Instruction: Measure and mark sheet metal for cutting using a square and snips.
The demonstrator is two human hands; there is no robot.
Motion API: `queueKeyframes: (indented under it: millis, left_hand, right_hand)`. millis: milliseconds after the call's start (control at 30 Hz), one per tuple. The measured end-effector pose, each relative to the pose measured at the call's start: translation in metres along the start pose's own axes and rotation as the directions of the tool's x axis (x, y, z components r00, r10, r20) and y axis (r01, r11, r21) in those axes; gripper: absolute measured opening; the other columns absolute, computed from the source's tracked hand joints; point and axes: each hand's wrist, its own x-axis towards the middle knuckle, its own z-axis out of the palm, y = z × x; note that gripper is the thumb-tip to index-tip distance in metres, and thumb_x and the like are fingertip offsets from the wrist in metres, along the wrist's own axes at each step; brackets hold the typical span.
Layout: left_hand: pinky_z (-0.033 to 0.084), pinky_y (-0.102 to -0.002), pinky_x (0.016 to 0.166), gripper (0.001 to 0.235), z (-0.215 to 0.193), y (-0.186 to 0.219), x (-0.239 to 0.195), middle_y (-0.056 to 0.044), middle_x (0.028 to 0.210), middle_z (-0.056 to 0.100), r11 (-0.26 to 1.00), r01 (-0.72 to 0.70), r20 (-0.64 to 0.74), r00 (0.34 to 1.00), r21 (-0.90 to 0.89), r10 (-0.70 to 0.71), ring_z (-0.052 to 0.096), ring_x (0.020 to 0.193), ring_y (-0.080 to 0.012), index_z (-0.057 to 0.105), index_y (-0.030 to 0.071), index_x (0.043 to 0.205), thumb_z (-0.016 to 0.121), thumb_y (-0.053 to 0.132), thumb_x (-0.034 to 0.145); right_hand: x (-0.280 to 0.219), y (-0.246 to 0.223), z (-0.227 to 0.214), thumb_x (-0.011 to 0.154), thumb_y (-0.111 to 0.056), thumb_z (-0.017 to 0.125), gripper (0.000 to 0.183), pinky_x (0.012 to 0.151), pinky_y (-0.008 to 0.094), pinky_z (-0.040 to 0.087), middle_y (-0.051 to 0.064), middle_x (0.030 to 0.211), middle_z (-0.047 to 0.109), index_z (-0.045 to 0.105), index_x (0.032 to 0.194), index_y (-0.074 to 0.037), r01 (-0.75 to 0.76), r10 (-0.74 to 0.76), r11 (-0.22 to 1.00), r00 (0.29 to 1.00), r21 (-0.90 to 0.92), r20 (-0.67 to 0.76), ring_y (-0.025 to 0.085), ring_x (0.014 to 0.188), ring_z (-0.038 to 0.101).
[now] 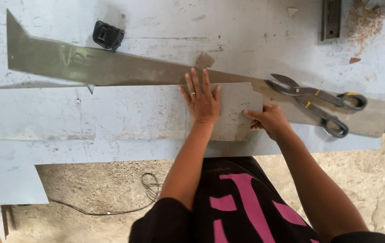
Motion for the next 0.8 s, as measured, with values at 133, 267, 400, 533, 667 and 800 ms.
queueKeyframes:
  millis: [133, 267, 400, 533, 667, 800]
  left_hand:
    - [0.009, -0.069, 0.124, 0.067, 0.028, 0.004, -0.002, -0.017, 0.172, 0.013, 0.995, -0.002, -0.071, 0.997, 0.099, 0.009, 0.008, 0.159, -0.0394, 0.021, 0.023, 0.165, 0.039, 0.055, 0.108]
    - [0.01, -0.07, 0.124, 0.065, 0.027, 0.006, 0.0, -0.017, 0.172, 0.012, 0.988, -0.004, -0.06, 0.998, 0.157, 0.014, 0.009, 0.159, -0.0408, 0.019, 0.027, 0.165, 0.035, 0.057, 0.11]
    - [0.011, -0.071, 0.125, 0.065, 0.033, 0.007, -0.001, -0.017, 0.172, 0.012, 0.993, -0.001, -0.12, 0.993, 0.114, 0.014, 0.01, 0.159, -0.0416, 0.02, 0.027, 0.164, 0.038, 0.055, 0.109]
    - [0.016, -0.071, 0.123, 0.065, 0.034, 0.008, 0.002, -0.019, 0.169, 0.022, 0.996, -0.004, -0.215, 0.976, 0.09, 0.023, 0.018, 0.158, -0.043, 0.029, 0.026, 0.161, 0.045, 0.055, 0.105]
    - [0.022, -0.069, 0.123, 0.066, 0.026, -0.001, -0.009, -0.021, 0.169, 0.026, 0.994, -0.069, -0.305, 0.951, -0.085, 0.04, 0.024, 0.158, -0.0438, 0.034, 0.023, 0.16, 0.048, 0.053, 0.104]
    - [0.017, -0.07, 0.124, 0.066, -0.016, -0.107, 0.001, -0.013, 0.174, 0.017, 0.984, -0.07, -0.301, 0.953, -0.162, 0.018, 0.014, 0.16, -0.0409, 0.029, 0.032, 0.164, 0.054, 0.047, 0.105]
  right_hand:
    - [-0.012, -0.01, 0.007, 0.086, -0.013, 0.085, 0.036, 0.062, 0.05, 0.065, 0.027, 0.078, 0.069, 0.067, 0.103, 0.014, 0.068, -0.067, 0.997, 0.998, -0.047, 0.02, 0.035, 0.062, 0.072]
    - [-0.032, -0.022, 0.017, 0.092, -0.021, 0.082, 0.029, 0.058, 0.048, 0.063, 0.023, 0.066, 0.07, 0.072, 0.087, 0.007, 0.156, -0.166, 0.958, 0.986, -0.241, -0.022, 0.031, 0.055, 0.073]
    - [-0.037, -0.021, 0.026, 0.091, -0.029, 0.08, 0.035, 0.055, 0.039, 0.059, 0.011, 0.053, 0.068, 0.073, 0.069, -0.003, 0.186, -0.231, 0.88, 0.971, -0.438, -0.054, 0.021, 0.045, 0.069]
    - [-0.005, 0.006, 0.007, 0.088, -0.028, 0.08, 0.033, 0.071, 0.047, 0.06, 0.02, 0.066, 0.068, 0.068, 0.084, 0.002, 0.126, -0.161, 0.915, 0.985, -0.384, -0.06, 0.032, 0.064, 0.072]
    - [0.003, 0.021, -0.008, 0.087, -0.014, 0.086, 0.039, 0.074, 0.055, 0.061, 0.028, 0.074, 0.064, 0.057, 0.094, 0.011, 0.104, -0.101, 0.994, 0.992, 0.032, -0.069, 0.038, 0.07, 0.072]
    - [0.011, 0.032, -0.013, 0.096, -0.029, 0.083, 0.061, 0.073, 0.06, 0.058, 0.04, 0.094, 0.062, 0.053, 0.125, 0.015, 0.244, -0.244, 0.97, 0.966, -0.01, -0.086, 0.043, 0.078, 0.071]
